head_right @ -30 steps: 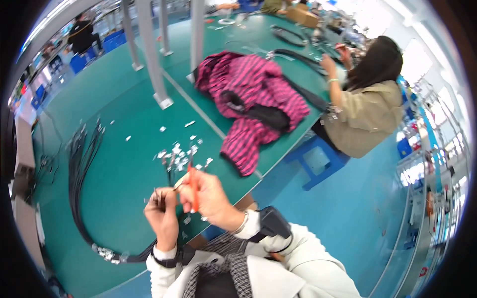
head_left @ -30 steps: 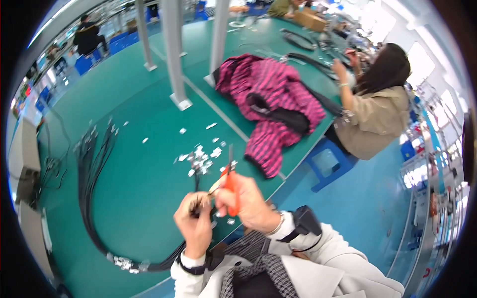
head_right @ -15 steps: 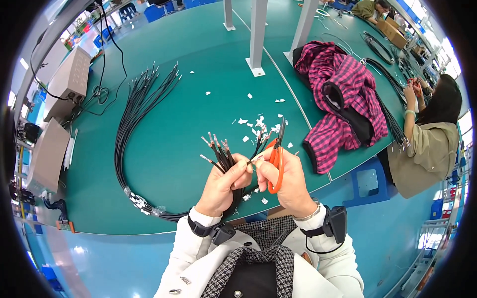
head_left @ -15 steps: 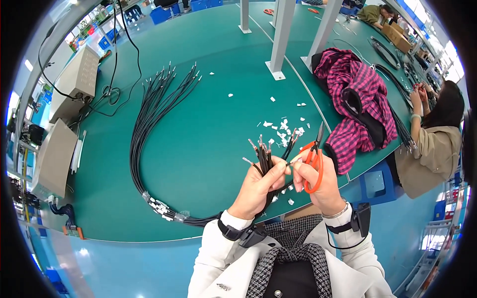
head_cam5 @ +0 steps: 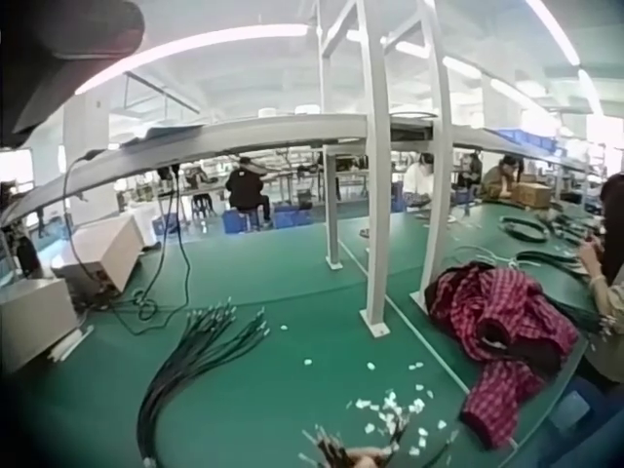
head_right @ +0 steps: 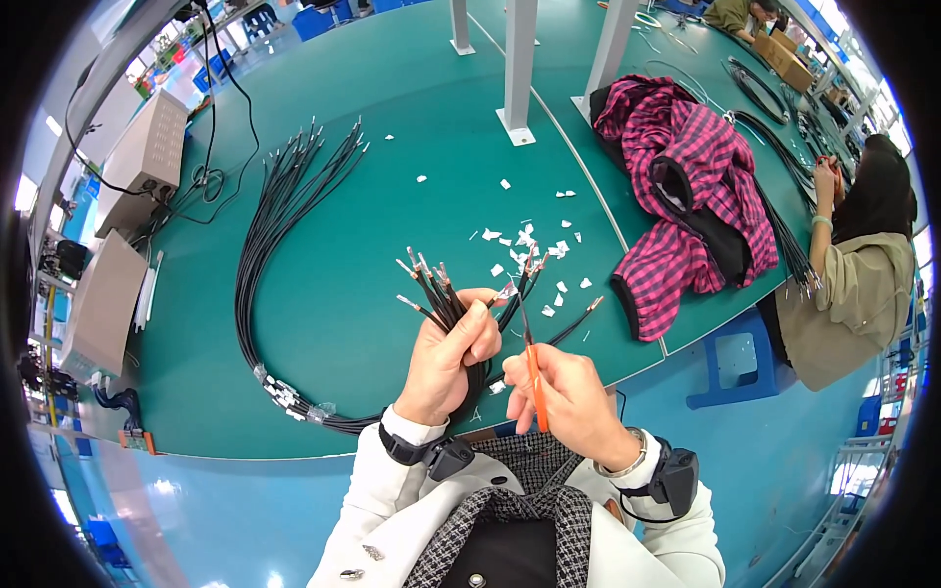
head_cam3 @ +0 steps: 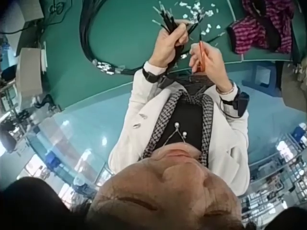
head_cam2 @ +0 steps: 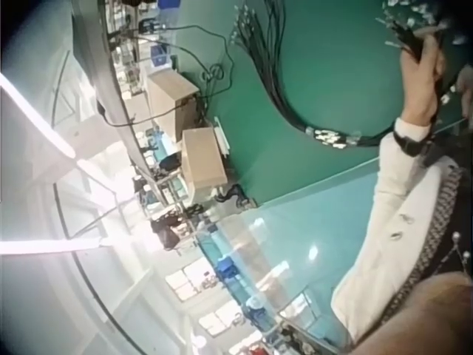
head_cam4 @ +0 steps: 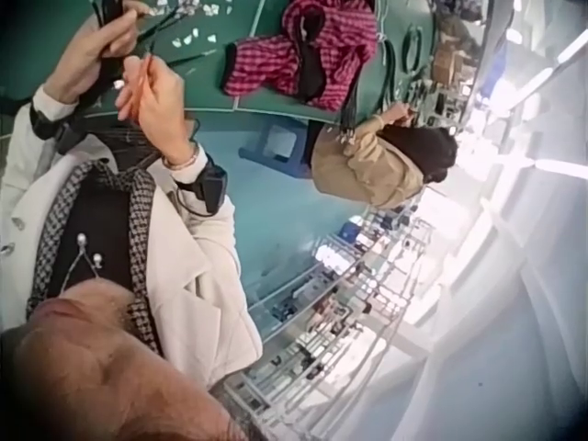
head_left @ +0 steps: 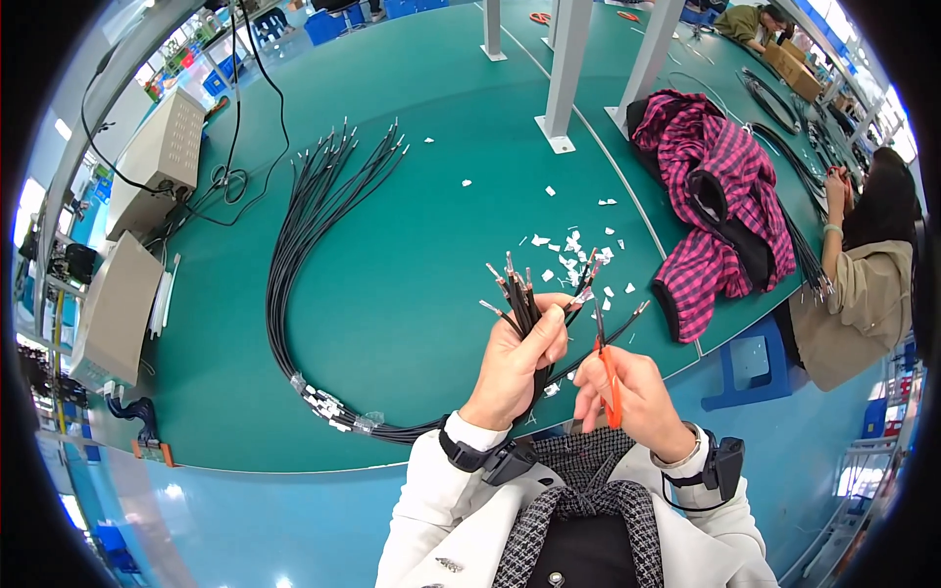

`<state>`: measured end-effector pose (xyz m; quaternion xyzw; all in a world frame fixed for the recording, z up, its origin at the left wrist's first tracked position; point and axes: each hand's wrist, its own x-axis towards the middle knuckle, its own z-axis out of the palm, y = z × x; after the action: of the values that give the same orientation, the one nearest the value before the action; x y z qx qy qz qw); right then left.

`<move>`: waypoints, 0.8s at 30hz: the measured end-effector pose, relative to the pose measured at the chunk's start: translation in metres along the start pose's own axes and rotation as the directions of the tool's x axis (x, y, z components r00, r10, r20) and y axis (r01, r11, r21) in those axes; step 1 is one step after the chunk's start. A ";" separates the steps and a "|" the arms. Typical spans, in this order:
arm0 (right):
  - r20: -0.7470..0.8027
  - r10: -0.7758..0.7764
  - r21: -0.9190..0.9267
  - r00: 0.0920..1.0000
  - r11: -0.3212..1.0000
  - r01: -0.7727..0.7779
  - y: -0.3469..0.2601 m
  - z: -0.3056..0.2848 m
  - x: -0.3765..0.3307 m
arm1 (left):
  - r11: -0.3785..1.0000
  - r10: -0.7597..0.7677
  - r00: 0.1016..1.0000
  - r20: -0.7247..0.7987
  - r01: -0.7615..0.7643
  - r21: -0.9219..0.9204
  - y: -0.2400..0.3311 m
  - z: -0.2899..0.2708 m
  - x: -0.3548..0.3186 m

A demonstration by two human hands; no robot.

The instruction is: The person gathers a bundle of cables and uses shears to trim the ends and strip the insulation from each wire. They repeatedly pick up the wires one by one to cut them, occasionally repositioning the bundle.

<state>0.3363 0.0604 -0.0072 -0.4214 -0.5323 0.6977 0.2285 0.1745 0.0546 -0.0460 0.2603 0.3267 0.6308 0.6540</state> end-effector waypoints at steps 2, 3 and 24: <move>0.003 0.014 -0.020 1.000 1.000 -0.014 -0.001 0.002 -0.002 | 1.000 0.006 1.000 0.010 -0.006 0.004 -0.003 -0.002 0.001; 0.009 0.027 -0.043 1.000 0.999 -0.027 -0.001 0.003 -0.002 | 1.000 0.015 1.000 0.018 -0.016 0.007 -0.004 -0.003 0.001; -0.006 0.050 -0.140 0.999 0.989 -0.050 -0.008 0.006 -0.001 | 0.997 0.030 1.000 -0.009 -0.029 0.076 -0.001 0.000 -0.002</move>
<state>0.3307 0.0593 0.0013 -0.4504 -0.5689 0.6638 0.1814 0.1754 0.0526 -0.0469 0.2864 0.3499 0.6288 0.6326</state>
